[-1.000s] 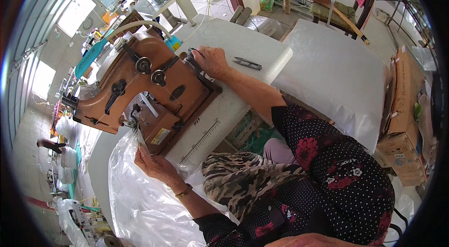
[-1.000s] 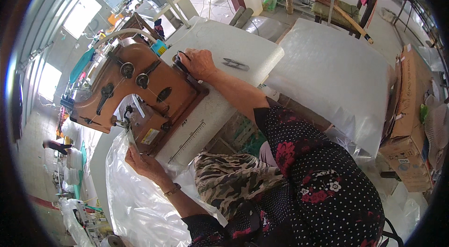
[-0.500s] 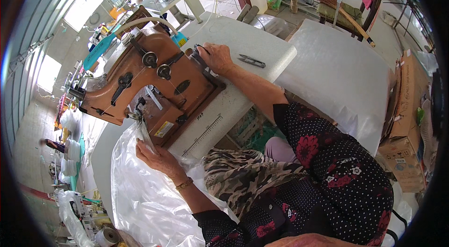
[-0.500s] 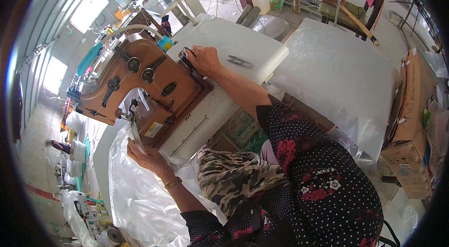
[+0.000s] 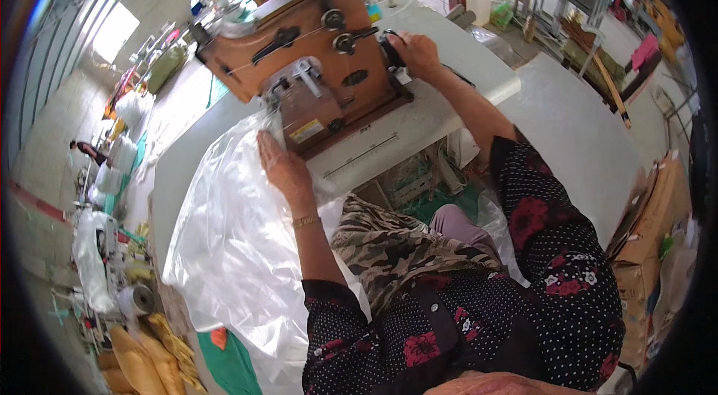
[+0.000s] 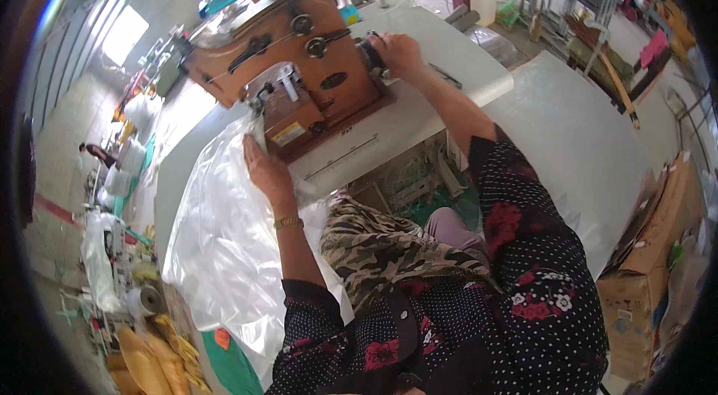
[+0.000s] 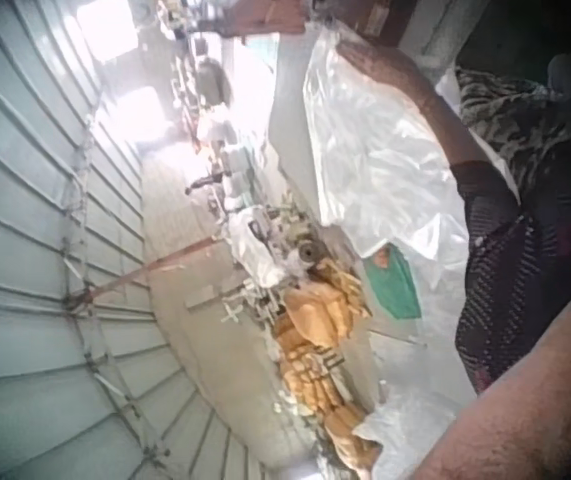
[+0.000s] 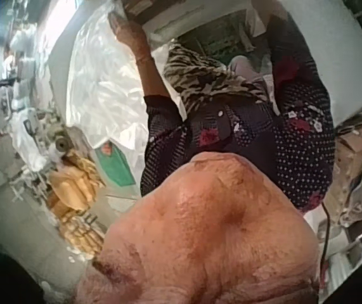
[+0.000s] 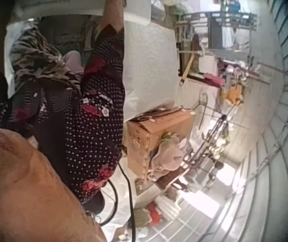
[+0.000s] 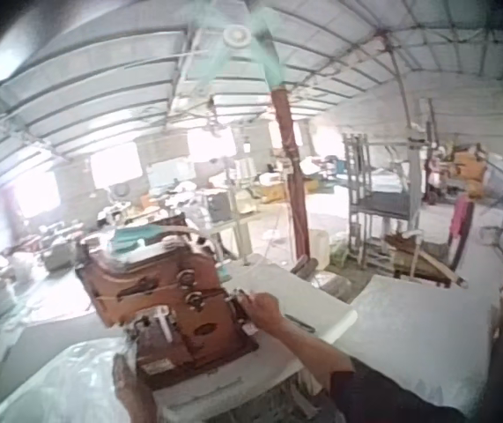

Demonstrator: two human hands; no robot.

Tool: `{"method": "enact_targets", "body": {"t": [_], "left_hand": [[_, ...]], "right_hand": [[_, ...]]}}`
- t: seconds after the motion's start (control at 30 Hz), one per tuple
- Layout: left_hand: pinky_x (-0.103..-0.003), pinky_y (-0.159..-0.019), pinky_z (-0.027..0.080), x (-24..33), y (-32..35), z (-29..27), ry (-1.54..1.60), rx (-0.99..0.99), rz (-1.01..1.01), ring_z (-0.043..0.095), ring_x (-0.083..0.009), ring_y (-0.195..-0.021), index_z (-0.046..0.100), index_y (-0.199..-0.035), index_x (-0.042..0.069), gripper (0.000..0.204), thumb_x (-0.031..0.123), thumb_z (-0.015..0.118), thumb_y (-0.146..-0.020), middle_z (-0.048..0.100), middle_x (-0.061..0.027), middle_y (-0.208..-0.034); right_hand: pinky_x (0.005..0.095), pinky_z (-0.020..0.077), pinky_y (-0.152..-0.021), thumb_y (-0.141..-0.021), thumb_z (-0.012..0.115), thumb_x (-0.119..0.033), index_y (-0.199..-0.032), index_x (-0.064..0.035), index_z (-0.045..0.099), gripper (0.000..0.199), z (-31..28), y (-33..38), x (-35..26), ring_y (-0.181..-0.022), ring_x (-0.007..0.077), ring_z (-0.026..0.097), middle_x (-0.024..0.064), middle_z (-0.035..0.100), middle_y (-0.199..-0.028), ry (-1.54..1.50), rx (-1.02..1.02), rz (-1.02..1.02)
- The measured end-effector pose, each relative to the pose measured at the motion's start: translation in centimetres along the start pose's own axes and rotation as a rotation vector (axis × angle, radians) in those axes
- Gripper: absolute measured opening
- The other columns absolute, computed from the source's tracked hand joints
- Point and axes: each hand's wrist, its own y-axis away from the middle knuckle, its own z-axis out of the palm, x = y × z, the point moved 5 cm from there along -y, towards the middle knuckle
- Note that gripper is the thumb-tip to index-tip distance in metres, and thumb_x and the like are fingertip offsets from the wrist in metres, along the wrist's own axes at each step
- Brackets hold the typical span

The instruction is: Operating a heat-sealing sewing machine to seal the edges of large transparent plastic sheets into bags.

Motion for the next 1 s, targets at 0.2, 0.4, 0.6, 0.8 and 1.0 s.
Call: {"method": "enact_targets", "body": {"t": [0.2,0.4,0.6,0.8,1.0], "left_hand": [[-0.044,-0.114,0.034,-1.1,0.5,-0.5,0.005,0.028,-0.052,0.042,-0.0378,-0.136,0.045,-0.136,-0.009,0.059,-0.008,0.052,-0.078,0.048,-0.0252,-0.142],[-0.044,-0.112,0.035,-1.3,0.3,-0.3,-0.006,0.058,-0.011,0.045,-0.0368,-0.135,0.05,-0.133,-0.008,0.051,-0.003,0.053,-0.082,0.051,-0.0232,-0.141],[-0.044,-0.112,0.035,-1.2,0.3,0.0,0.024,0.087,-0.022,0.045,-0.036,-0.135,0.054,-0.129,-0.008,0.046,-0.003,0.052,-0.083,0.051,-0.0232,-0.141],[-0.045,-0.113,0.034,-1.0,0.1,-0.5,0.112,0.102,-0.033,0.044,-0.0375,-0.135,0.052,-0.131,-0.009,0.05,-0.003,0.054,-0.081,0.051,-0.0249,-0.14],[-0.046,-0.115,0.03,-1.5,0.4,-0.5,0.078,0.046,-0.02,0.041,-0.0374,-0.137,0.049,-0.133,-0.01,0.055,-0.002,0.056,-0.079,0.048,-0.0262,-0.143]], "right_hand": [[0.0426,0.0504,-0.067,-0.094,0.064,-0.022,-0.091,-0.0023,0.062,0.02,-8.0,-4.8,-0.1,-0.072,0.0338,0.065,0.0165,0.064,-0.077,-0.397,0.12,0.631],[0.0335,0.0524,-0.067,-0.09,0.064,-0.011,-0.086,-0.0011,0.062,0.011,-20.2,-11.5,-10.1,-0.071,0.03,0.064,0.0123,0.065,-0.078,-0.646,0.523,-0.168],[0.0363,0.0502,-0.07,-0.084,0.069,-0.009,-0.084,-0.0057,0.061,0.009,-21.1,-15.3,-21.3,-0.076,0.0279,0.063,0.0078,0.064,-0.085,-0.561,0.457,-0.479],[0.0403,0.05,-0.071,-0.084,0.064,-0.01,-0.097,-0.0042,0.065,0.014,-16.4,-24.6,-24.5,-0.084,0.0275,0.063,0.0107,0.065,-0.094,-0.377,0.452,-0.478],[0.0431,0.0538,-0.073,-0.08,0.062,-0.012,-0.094,-0.0046,0.072,0.018,-10.9,-31.3,-25.8,-0.089,0.0295,0.067,0.0157,0.069,-0.093,-0.113,-0.036,-0.224]]}}
